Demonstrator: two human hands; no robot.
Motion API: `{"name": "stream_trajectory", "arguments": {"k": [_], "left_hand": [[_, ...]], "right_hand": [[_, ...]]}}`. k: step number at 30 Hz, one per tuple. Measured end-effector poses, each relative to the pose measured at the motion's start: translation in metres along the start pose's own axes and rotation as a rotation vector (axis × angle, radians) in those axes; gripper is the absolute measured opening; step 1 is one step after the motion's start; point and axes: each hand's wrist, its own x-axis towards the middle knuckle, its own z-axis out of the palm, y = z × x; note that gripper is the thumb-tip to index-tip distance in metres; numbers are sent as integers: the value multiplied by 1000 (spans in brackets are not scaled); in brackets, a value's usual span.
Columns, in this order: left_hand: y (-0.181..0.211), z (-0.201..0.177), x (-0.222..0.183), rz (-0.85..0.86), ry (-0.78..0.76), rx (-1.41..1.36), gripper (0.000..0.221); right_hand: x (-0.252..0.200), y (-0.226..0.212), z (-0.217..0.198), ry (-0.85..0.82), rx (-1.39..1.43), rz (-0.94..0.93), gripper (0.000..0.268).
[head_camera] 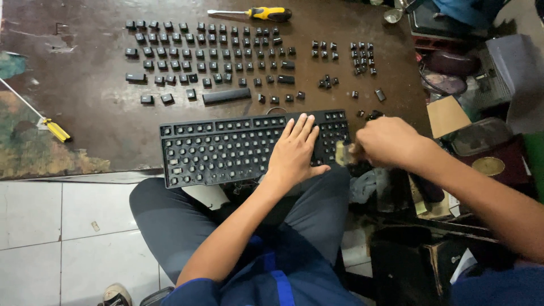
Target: Cleaning a keyboard frame with a brush and then reassembling it by inserting small mechanical components into the base.
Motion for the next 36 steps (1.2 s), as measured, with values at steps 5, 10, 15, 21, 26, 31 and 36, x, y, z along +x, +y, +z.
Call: {"name": "stream_trajectory", "arguments": {"k": [5, 10, 15, 21, 26, 31, 36], "left_hand": [[0, -1, -1, 9, 2, -10, 110], [1, -3, -3, -4, 14, 1, 107], [5, -16, -4, -20, 4, 43, 100], [-14, -3, 5, 45, -248, 90, 84], [-29, -10, 7, 68, -219, 106, 99], [-27, -11, 2, 89, -157, 89, 97], [-27, -19, 2, 127, -38, 30, 90]], "right_hand": [[10, 19, -4, 206, -134, 57, 13], [-6, -7, -25, 135, -36, -9, 18], [-21, 9, -26, 240, 431, 44, 27], [-5, 12, 26, 920, 891, -29, 21], [29, 3, 69, 1012, 986, 14, 7], [47, -18, 85, 1213, 977, 59, 24], [83, 5, 130, 1215, -88, 70, 20]]}}
